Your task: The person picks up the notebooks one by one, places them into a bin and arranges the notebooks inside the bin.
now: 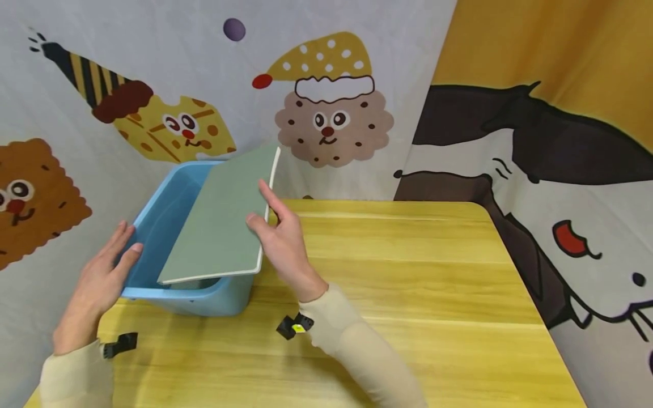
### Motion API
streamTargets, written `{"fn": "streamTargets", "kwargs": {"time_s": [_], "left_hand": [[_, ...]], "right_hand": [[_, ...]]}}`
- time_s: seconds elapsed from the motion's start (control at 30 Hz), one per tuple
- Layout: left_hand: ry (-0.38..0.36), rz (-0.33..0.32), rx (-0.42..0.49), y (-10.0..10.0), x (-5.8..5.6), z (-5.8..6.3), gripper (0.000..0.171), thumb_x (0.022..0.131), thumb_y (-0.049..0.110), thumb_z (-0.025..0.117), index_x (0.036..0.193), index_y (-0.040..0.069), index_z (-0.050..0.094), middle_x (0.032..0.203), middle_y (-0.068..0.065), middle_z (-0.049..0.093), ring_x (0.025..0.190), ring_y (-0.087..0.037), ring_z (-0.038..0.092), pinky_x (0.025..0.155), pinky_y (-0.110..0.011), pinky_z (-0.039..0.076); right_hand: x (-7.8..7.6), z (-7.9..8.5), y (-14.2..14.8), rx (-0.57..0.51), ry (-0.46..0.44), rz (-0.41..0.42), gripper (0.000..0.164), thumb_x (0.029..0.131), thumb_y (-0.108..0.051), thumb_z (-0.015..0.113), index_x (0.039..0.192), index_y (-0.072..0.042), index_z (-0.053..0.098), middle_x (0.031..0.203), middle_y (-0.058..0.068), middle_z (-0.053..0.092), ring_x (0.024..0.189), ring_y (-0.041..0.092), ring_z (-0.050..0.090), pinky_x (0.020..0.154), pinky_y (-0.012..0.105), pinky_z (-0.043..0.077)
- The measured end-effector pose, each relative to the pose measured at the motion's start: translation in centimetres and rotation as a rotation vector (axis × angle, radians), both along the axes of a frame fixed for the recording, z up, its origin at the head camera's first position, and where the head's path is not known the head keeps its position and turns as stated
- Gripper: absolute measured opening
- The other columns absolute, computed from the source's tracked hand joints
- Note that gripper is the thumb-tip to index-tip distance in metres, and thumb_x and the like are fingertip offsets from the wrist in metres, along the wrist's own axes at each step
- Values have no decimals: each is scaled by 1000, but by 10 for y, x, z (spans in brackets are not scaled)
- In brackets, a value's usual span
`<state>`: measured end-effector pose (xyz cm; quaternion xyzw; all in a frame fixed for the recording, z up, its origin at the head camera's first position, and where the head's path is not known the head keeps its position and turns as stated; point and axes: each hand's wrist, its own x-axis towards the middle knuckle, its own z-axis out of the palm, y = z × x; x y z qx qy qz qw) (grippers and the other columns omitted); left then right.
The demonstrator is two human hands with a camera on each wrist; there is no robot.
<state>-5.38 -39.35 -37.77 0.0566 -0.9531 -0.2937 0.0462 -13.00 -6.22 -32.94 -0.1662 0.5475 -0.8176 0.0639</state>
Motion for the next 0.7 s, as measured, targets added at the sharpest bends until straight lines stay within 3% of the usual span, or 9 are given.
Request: {"fn": "streamTargets", "kwargs": {"time_s": [0.1,0.37,0.5,0.7], "left_hand": [[6,-5,2,-1,0,0,68,113,46,29,167,8,11,173,-11,-4,154,-53,4,113,-79,8],[20,-5,10,-1,1,0,67,113,45,29,166,8,12,174,-12,-3,153,-54,5,113,-79,8],[24,-6,6,-1,0,0,67,113,45,29,166,8,12,174,-10,-3,153,-54,6,113,-79,8],[27,-6,18,-2,0,-2,66,113,44,30,166,8,13,174,-10,-2,154,-54,6,114,-78,8]], "right_hand": [[-3,-3,-11,18,-43,-4,65,99,3,58,160,-9,39,167,0,33,144,22,42,98,28,53],[-10,-9,-40,142,-83,-3,65,99,-2,60,160,-15,40,165,1,37,142,24,48,103,40,53],[-12,-12,-53,220,-60,31,66,101,-1,58,162,-13,36,167,0,33,146,21,42,108,37,48],[-11,-15,-70,363,33,77,66,102,-2,55,163,-9,30,169,-2,27,153,10,24,119,28,32]]}}
